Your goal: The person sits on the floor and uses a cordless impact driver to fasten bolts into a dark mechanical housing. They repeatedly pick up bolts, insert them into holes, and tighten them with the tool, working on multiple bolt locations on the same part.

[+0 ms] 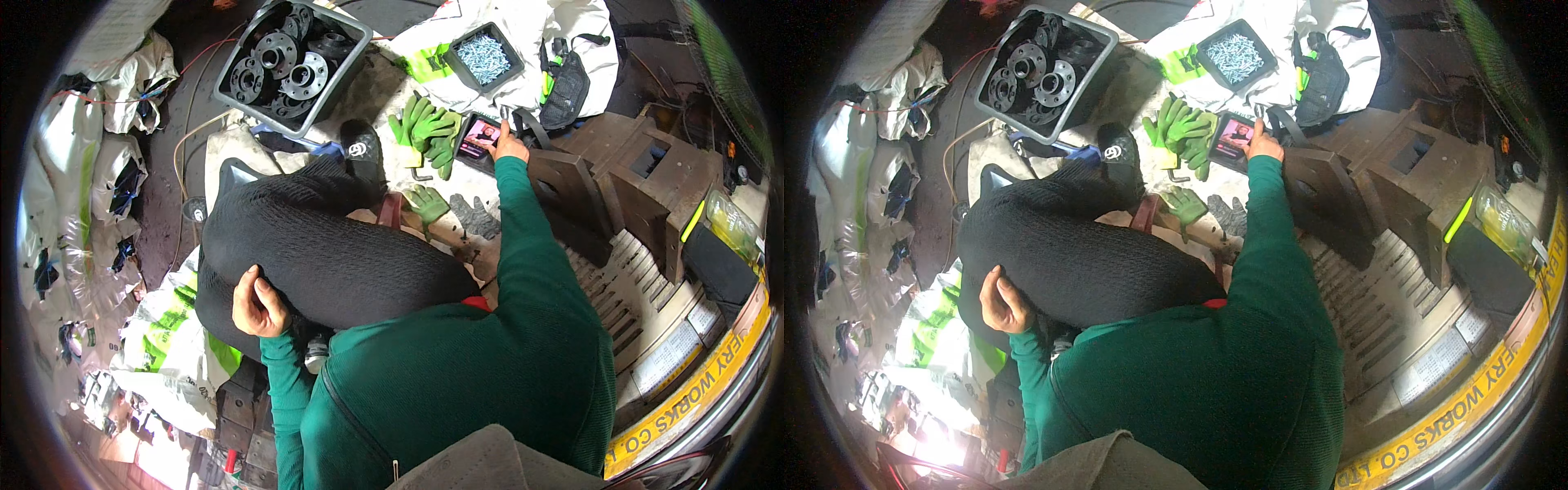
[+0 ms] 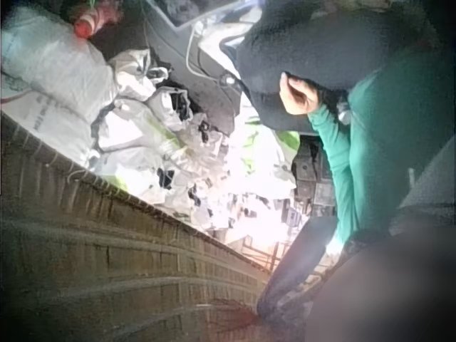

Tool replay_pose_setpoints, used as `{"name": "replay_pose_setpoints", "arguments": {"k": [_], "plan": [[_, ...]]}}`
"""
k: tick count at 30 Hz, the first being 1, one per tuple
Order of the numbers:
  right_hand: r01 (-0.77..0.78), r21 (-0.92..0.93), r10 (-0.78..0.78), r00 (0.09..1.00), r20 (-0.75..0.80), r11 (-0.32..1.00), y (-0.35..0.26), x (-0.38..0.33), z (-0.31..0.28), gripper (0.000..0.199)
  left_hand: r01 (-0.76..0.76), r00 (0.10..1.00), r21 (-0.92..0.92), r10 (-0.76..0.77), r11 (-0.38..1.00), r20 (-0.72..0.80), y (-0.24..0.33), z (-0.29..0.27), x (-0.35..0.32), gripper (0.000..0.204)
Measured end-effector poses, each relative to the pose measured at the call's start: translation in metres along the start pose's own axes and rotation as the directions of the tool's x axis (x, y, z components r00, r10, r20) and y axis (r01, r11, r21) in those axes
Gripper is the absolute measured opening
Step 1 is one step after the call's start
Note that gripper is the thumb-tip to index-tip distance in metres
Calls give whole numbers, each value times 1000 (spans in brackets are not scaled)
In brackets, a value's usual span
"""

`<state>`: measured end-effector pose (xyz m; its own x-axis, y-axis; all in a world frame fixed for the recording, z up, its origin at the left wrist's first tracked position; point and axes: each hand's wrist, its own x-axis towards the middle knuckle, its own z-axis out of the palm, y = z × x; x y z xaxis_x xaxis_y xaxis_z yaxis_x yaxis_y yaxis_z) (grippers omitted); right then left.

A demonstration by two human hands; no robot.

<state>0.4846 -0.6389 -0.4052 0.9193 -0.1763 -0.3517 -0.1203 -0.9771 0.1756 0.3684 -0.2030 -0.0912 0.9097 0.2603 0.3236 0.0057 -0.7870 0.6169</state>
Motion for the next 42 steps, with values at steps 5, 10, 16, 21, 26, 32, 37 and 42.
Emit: {"name": "replay_pose_setpoints", "arguments": {"k": [5, 10, 16, 21, 26, 32, 37, 42], "plan": [[-52, 175, 28, 990, 137, 983, 2, -4, -19, 85, 171, 985, -32, -171, 985, 26, -3, -15, -11, 28], [-271, 644, 264, 958, 110, 716, 2, -22, -40, 46, 559, 759, 105, -559, 822, 335, -1, -82, -58, 37], [-427, 585, -156, 877, 455, -690, -65, -18, -141, 33, 406, 604, 207, -431, 890, 671, 29, -140, -127, 56], [-456, 504, -544, 838, -33, -733, -170, -58, -287, 32, 445, 621, 332, -554, 832, 555, 34, -127, -138, 75], [-696, 515, -861, 464, -208, -500, -268, -126, -356, 32, 433, 721, 277, -514, 858, 465, 29, -122, -138, 78], [-863, 479, -978, 205, 46, -159, -362, -188, -318, 25, 506, 851, -228, -439, 832, 289, 13, -178, -144, 70], [-924, 382, -980, 97, 175, -23, -378, -215, -272, 21, 620, 748, -453, -656, 641, 96, 20, -212, -132, 39], [-874, 486, -962, 115, 246, 20, -371, -223, -260, 22, 589, 742, -475, -670, 654, -3, 22, -192, -103, 32]]}}
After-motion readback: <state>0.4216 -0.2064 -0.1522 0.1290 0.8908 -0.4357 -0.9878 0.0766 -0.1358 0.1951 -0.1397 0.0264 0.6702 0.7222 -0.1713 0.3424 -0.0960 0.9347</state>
